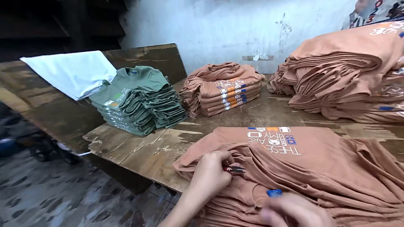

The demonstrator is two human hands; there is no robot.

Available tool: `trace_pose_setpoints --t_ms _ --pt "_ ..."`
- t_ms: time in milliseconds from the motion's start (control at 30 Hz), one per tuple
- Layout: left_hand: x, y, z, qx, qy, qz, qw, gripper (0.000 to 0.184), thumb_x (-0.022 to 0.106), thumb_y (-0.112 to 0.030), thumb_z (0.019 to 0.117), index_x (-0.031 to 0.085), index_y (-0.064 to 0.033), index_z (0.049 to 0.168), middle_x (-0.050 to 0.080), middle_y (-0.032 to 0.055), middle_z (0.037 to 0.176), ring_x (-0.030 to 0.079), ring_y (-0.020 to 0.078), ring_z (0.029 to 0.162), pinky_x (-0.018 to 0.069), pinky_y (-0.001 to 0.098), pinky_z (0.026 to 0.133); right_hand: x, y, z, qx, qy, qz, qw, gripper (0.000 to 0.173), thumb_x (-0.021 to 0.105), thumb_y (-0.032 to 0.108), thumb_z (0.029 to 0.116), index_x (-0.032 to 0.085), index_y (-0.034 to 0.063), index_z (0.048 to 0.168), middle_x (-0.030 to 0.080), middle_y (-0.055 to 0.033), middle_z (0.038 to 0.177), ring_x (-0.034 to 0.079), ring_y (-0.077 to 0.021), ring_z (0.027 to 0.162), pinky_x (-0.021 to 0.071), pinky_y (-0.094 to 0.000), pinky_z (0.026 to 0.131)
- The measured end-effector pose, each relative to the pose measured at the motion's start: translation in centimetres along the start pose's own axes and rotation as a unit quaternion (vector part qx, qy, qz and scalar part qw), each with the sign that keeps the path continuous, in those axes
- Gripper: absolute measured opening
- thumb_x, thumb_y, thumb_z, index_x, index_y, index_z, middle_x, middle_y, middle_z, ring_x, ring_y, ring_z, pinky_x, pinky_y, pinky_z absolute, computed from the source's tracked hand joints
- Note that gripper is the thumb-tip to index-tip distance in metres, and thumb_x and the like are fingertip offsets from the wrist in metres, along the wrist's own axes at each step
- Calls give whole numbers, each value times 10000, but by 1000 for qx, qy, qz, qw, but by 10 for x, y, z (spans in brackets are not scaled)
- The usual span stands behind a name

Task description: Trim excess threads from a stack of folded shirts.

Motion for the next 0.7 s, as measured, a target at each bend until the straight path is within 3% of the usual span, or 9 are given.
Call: trace_pose_setpoints --t_ms 33,100,167,200,300,367,467,567,700 --pt "-3 -6 -4 -35 32 4 999 68 729 -263 838 745 -209 877 682 -54 791 648 121 753 549 414 696 8 -6 9 50 -44 -48 997 408 646 514 974 802 137 980 719 -54 881 685 -246 867 570 -477 780" --pt "-3 -16 -11 -73 107 -4 992 208 701 -354 875 724 -163 798 652 -5 745 628 164 714 521 446 664 33 -13 16 46 -100 -81 991 347 710 496 927 810 164 915 713 -76 987 664 -287 977 547 -501 835" --pt "7 -22 -17 -63 192 -59 978 369 716 -474 908 735 -121 805 675 21 714 646 164 663 541 440 644 57 -7 11 -21 -174 -78 981 153 765 268 892 785 125 841 713 -105 1000 671 -264 976 568 -414 854" --pt "13 -22 -19 -61 208 -100 971 342 738 -452 887 731 -118 812 657 11 707 623 145 647 524 414 630 66 -4 6 -40 -222 -74 971 106 764 183 880 777 91 830 712 -117 979 679 -232 963 576 -343 868" --pt "19 -15 -24 -66 128 -235 961 180 777 -310 858 724 -139 847 624 -51 717 572 63 631 482 285 595 71 -7 -2 1 -309 11 951 104 764 136 903 794 44 868 663 -117 971 647 -100 922 549 -174 836" --pt "15 -12 -24 -56 96 -274 955 105 771 -230 871 750 -146 932 678 -55 777 612 54 674 508 257 622 57 -16 0 81 -309 127 939 85 743 97 908 779 36 860 650 -100 1018 649 -40 895 570 -158 784" --pt "4 -20 -25 -9 80 -173 982 183 793 -237 842 746 -202 1015 730 -95 912 680 29 814 581 267 758 46 -23 5 188 -284 311 887 94 635 -11 960 685 -55 893 615 -145 1036 706 -130 667 669 -289 592" --pt "-7 -40 -26 94 17 -13 995 296 792 -365 842 751 -225 1100 713 -46 1052 676 108 1002 571 384 920 44 -24 7 208 -280 346 871 124 574 -3 999 650 -58 917 603 -137 1026 690 -140 629 658 -299 555" --pt "-8 -71 -25 201 -17 131 971 124 779 -161 827 783 -172 950 739 25 966 708 234 974 578 485 874 45 -25 9 204 -304 340 867 129 581 6 996 664 -45 911 599 -113 988 647 -98 594 624 -248 524"
Point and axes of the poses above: each hand's wrist, its own z-axis towards the middle knuckle, its own x-axis out of the palm, y = z × x, the point moved 4 cm from there along z, towards the middle knuckle
